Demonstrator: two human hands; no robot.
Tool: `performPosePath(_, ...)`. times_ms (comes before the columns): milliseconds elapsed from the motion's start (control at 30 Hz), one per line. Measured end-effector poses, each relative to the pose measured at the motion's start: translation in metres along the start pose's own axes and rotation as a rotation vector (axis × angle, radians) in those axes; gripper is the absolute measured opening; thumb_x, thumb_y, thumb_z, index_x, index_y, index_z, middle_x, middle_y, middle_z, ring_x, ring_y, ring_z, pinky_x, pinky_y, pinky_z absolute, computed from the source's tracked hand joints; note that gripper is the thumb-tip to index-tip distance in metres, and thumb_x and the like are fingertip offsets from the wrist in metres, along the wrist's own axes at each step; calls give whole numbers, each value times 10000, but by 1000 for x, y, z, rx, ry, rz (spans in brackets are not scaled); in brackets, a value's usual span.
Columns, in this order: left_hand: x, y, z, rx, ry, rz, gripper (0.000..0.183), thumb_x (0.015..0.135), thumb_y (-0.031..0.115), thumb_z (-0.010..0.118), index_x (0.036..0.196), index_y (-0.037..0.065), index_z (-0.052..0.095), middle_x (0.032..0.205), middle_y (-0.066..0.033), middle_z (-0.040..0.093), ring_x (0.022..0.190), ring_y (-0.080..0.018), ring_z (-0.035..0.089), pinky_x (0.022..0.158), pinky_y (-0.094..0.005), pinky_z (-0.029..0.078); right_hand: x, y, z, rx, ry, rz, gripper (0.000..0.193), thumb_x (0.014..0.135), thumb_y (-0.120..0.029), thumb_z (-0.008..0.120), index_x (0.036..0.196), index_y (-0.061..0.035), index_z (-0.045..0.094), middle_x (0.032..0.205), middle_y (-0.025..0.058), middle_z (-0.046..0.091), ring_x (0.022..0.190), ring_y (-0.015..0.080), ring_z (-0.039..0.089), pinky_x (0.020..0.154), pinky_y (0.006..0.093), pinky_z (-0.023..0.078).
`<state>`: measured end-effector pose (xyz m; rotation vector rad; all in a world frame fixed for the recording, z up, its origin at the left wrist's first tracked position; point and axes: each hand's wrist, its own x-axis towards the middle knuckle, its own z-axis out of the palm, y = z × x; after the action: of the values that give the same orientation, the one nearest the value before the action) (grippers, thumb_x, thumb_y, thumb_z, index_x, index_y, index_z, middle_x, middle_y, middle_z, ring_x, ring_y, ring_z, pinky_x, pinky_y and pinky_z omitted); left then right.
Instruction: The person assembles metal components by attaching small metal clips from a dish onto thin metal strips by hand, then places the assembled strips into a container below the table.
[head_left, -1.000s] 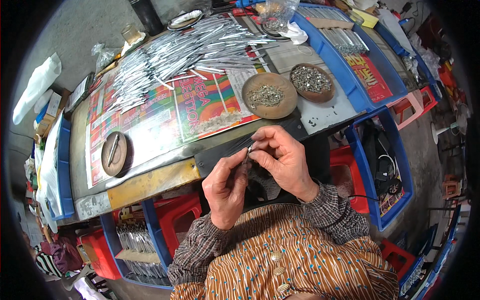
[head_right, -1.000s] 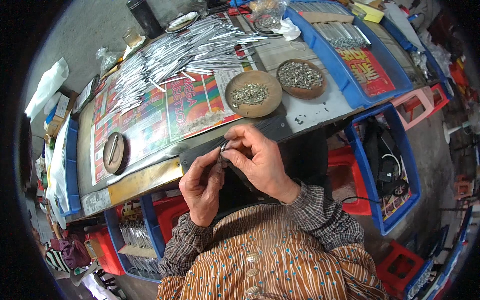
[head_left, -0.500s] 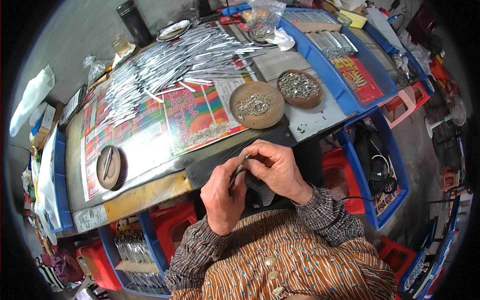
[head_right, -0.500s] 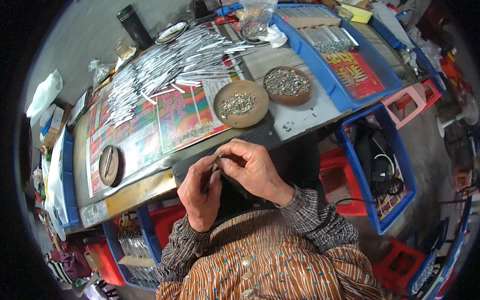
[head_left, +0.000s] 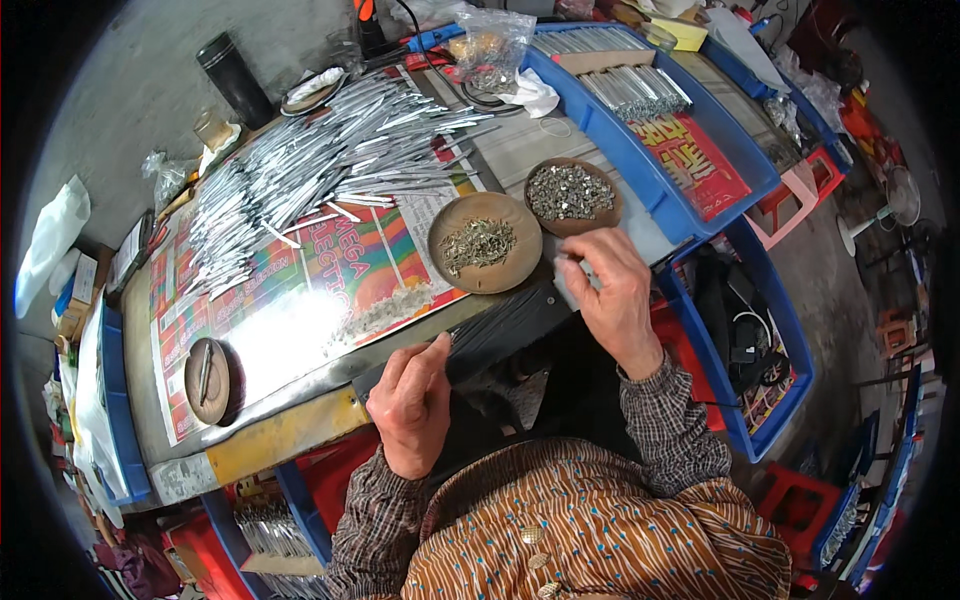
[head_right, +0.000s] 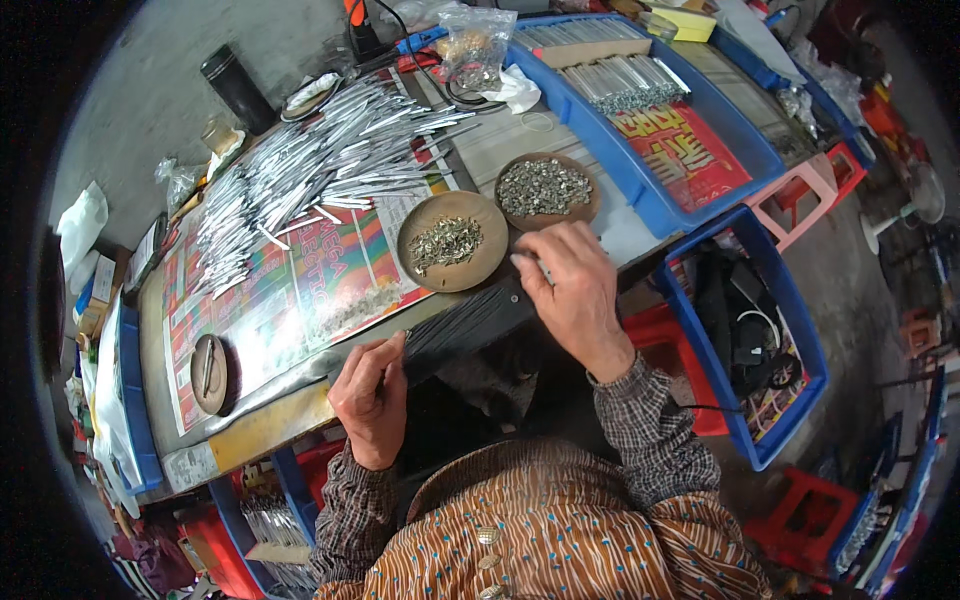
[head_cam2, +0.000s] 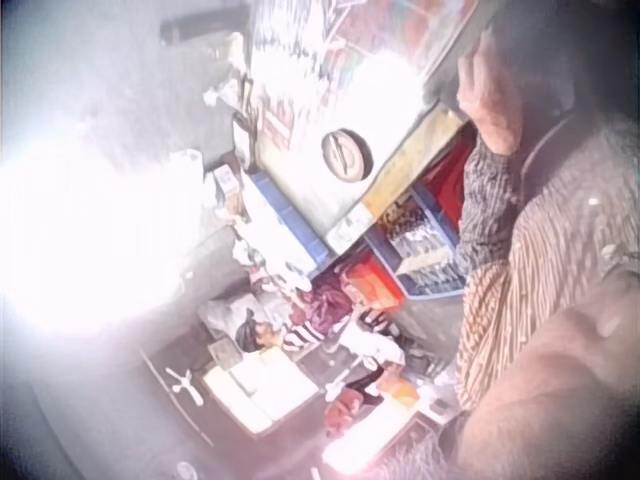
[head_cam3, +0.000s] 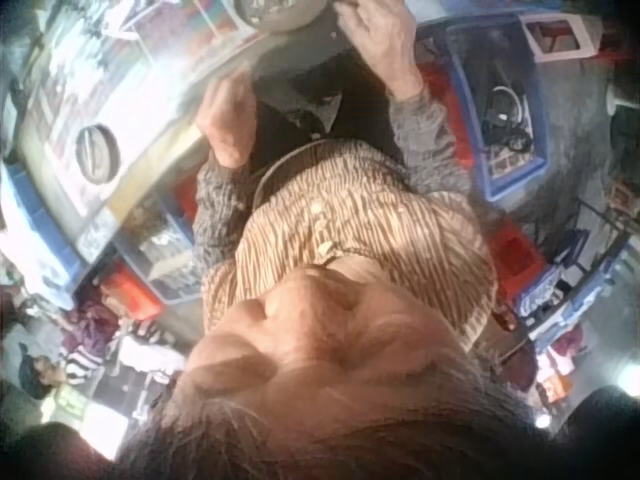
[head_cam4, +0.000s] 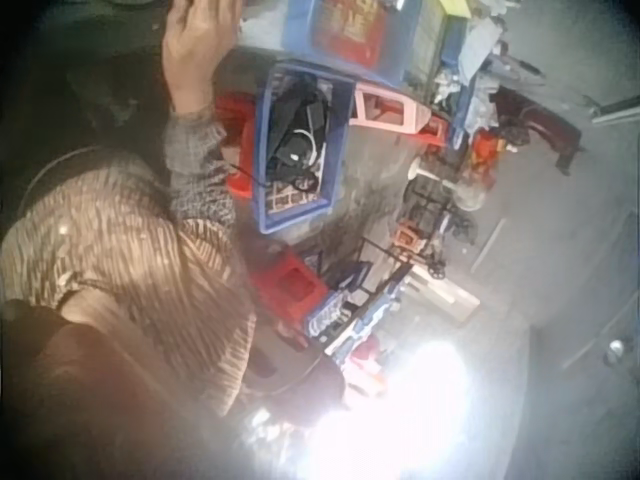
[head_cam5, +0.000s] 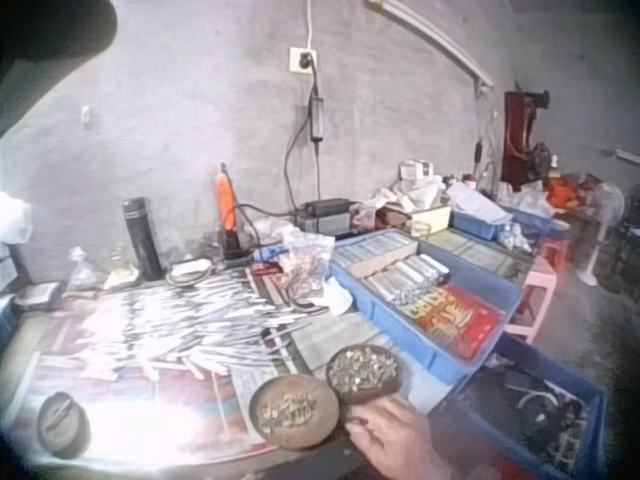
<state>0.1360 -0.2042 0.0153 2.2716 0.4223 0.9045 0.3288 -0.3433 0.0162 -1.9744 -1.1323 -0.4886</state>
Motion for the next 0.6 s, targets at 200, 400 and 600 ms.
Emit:
performPosePath(200,1,-2,1,29,-6,-19,239,745,-131,600,949,-15,646,786,-142,626,697,-224,624,631,-280,480,12,19,9,-223,-18,-26,339,699,-96,733,1010,-26,618,984,88,578,971,287,510,794,428,406)
performPosePath(400,2,-2,2,71,-10,11,242,736,-132,610,943,-10,643,799,-145,633,710,-247,633,655,-293,487,10,26,18,-332,-60,-17,361,698,-145,744,1019,-32,623,1007,80,573,1005,272,498,808,434,384)
performPosePath(600,1,-3,2,34,-15,-8,224,738,-132,610,930,-20,638,800,-144,631,705,-247,626,648,-294,483,12,25,18,-311,-68,-1,320,710,-135,728,995,-38,620,990,78,570,996,276,496,803,437,374)
